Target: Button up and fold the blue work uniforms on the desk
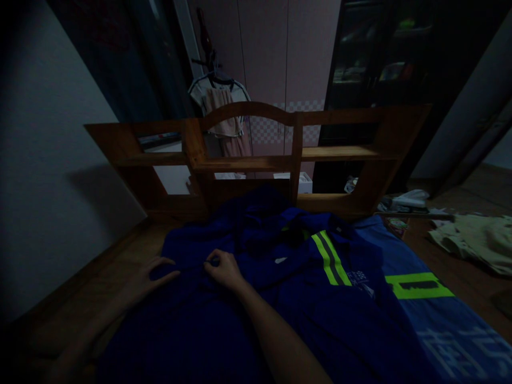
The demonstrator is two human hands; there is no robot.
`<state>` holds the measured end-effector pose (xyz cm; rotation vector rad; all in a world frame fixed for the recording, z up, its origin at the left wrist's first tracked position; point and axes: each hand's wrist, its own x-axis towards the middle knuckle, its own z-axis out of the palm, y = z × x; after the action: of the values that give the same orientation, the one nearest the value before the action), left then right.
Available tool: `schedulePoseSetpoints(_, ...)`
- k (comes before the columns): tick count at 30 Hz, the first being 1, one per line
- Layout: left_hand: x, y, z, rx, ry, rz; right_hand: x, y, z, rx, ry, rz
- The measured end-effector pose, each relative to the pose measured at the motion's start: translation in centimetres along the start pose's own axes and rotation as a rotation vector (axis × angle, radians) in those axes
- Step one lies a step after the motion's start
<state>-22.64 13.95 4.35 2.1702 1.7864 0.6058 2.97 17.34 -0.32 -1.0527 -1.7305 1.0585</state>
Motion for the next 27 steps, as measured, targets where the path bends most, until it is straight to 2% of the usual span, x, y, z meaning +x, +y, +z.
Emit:
schedulePoseSetpoints(9,-0.6,0.3,-2.6,-0.367,-0.306,-0.141,-0.1,0.0,-0.1,-0.001,-0.018,-0.008)
schedulePoseSetpoints(11,-0.6,0.2,-3.0,-0.395,-0.288,-0.216,-0.1,-0.1,-0.1,-0.002,-0.02,-0.009)
schedulePoseSetpoints(14,-0.6,-0.2,-2.9,-0.36,-0.196,-0.34,-0.2,0.0,0.0,-0.005,-0.021,-0.007)
schedulePoseSetpoints(17,-0.8,-0.5,-2.5,-0.389,-0.165,-0.353,-0.2,-0.1,0.0,-0.007,-0.018,-0.003)
schedulePoseSetpoints(19,-0.9,-0.5,-2.4,-0.414,-0.178,-0.353,-0.1,-0.2,0.0,-0.007,-0.015,0.001)
schedulePoseSetpoints(24,-1.3,0.2,-2.6,-0.363,-0.297,-0.343,-0.1,-0.4,-0.1,-0.01,-0.022,0.0)
schedulePoseSetpoints(27,-1.2,0.3,-2.8,-0.329,-0.297,-0.32,-0.1,-0.3,-0.1,-0.015,-0.022,-0.002)
